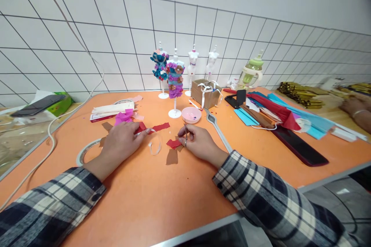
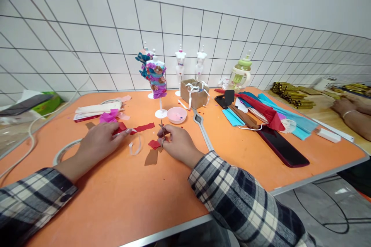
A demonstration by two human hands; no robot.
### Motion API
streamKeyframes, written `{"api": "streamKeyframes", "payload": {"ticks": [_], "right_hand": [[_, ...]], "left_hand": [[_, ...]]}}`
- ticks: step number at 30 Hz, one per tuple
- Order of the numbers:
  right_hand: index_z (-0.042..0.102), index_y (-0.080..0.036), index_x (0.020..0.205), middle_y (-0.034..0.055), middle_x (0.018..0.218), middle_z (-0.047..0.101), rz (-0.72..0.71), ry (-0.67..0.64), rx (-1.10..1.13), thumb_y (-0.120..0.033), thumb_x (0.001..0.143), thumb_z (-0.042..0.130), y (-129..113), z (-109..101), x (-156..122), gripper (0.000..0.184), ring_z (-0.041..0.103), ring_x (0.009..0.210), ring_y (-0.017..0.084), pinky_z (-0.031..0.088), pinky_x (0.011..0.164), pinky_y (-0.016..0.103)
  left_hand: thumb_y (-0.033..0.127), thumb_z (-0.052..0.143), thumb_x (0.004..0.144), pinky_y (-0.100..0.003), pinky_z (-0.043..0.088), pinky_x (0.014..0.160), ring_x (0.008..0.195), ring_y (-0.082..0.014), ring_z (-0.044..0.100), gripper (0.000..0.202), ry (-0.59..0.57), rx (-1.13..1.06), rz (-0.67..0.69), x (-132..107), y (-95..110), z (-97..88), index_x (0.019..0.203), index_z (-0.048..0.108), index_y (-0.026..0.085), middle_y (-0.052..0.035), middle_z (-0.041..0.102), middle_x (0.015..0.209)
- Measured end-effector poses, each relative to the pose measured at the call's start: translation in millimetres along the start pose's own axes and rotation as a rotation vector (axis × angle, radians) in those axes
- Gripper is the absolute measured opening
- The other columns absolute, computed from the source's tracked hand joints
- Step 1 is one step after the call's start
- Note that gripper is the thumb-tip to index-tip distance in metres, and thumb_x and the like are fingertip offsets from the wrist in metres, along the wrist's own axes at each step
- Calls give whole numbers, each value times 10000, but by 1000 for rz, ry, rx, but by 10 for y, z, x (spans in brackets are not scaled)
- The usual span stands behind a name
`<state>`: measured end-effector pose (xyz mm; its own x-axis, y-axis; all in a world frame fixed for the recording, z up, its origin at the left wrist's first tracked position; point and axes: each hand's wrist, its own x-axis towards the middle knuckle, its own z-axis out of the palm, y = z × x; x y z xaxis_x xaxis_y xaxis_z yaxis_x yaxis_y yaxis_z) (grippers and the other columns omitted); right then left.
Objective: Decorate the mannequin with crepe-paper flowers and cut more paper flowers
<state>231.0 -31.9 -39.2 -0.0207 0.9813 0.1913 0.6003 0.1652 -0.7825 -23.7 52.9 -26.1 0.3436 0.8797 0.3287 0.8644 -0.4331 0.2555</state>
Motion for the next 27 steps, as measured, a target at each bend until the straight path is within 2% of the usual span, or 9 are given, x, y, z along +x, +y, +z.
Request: {"api": "streamKeyframes", "payload": {"ticks": [5, 7, 10, 12, 15, 18, 20, 24, 27], "right_hand": [[707, -209, 951, -15, 789, 629, -18, -31, 5, -246, 794, 639, 14, 4, 1, 175, 519, 693, 133, 404, 680, 253], [709, -207, 950, -12, 796, 637, -29, -37, 3, -241, 797, 645, 11, 8, 0, 170, 529, 701, 133, 413, 690, 254], [713, -209, 957, -5, 826, 665, -23, -22, 19, -252, 798, 665, -20, 1, -12, 171, 549, 703, 137, 430, 688, 258], [717, -218, 977, 4, 863, 697, -32, -1, 52, -275, 806, 686, -57, -13, -31, 183, 580, 720, 148, 450, 703, 274], [718, -240, 1044, 36, 1046, 741, -174, -15, 101, -323, 827, 722, -113, -18, -72, 232, 642, 880, 187, 477, 822, 320], [708, -254, 1131, 49, 1130, 731, -255, -81, 145, -375, 804, 769, -129, 37, -104, 354, 654, 926, 194, 492, 848, 329], [708, -241, 1124, 44, 1068, 734, -212, -116, 238, -374, 794, 773, -116, 99, -113, 362, 659, 894, 180, 509, 837, 320], [704, -194, 1043, 45, 1002, 735, -97, -133, 493, -299, 803, 721, -81, 171, -99, 263, 673, 913, 170, 530, 863, 322], [698, -181, 1029, 45, 968, 735, -12, -109, 547, -285, 768, 733, -70, 151, -73, 283, 677, 890, 169, 540, 852, 332]], "left_hand": [[363, 530, 739, -376, 416, 685, 824, -305, 568, 169, 68, -136, -33, -9, -80, 79, 788, 420, 244, -60, 569, 803], [342, 454, 807, -387, 436, 749, 901, -305, 575, 115, 114, -180, -6, -22, -110, 63, 829, 459, 230, -75, 593, 873], [393, 387, 921, -359, 433, 768, 885, -272, 579, 234, 137, -281, 23, -102, -24, -3, 816, 518, 230, -48, 607, 851], [466, 427, 921, -322, 409, 649, 700, -229, 541, 326, 45, -381, 3, -201, 139, -37, 708, 502, 232, -10, 549, 695], [534, 416, 942, -282, 404, 594, 626, -194, 500, 441, -172, -619, -1, -375, 450, -33, 652, 527, 221, 12, 513, 622], [578, 446, 926, -261, 384, 545, 551, -168, 444, 503, -253, -747, 20, -492, 662, 5, 572, 468, 221, 29, 450, 545], [572, 440, 936, -257, 391, 545, 543, -165, 454, 516, -283, -771, 54, -519, 705, 26, 562, 472, 218, 24, 477, 545], [504, 467, 943, -259, 425, 601, 605, -180, 546, 477, -323, -733, 147, -496, 656, 43, 577, 536, 207, -1, 580, 608], [499, 535, 900, -261, 443, 613, 642, -193, 578, 408, -350, -762, 130, -476, 625, 38, 629, 616, 204, -11, 626, 646]]}}
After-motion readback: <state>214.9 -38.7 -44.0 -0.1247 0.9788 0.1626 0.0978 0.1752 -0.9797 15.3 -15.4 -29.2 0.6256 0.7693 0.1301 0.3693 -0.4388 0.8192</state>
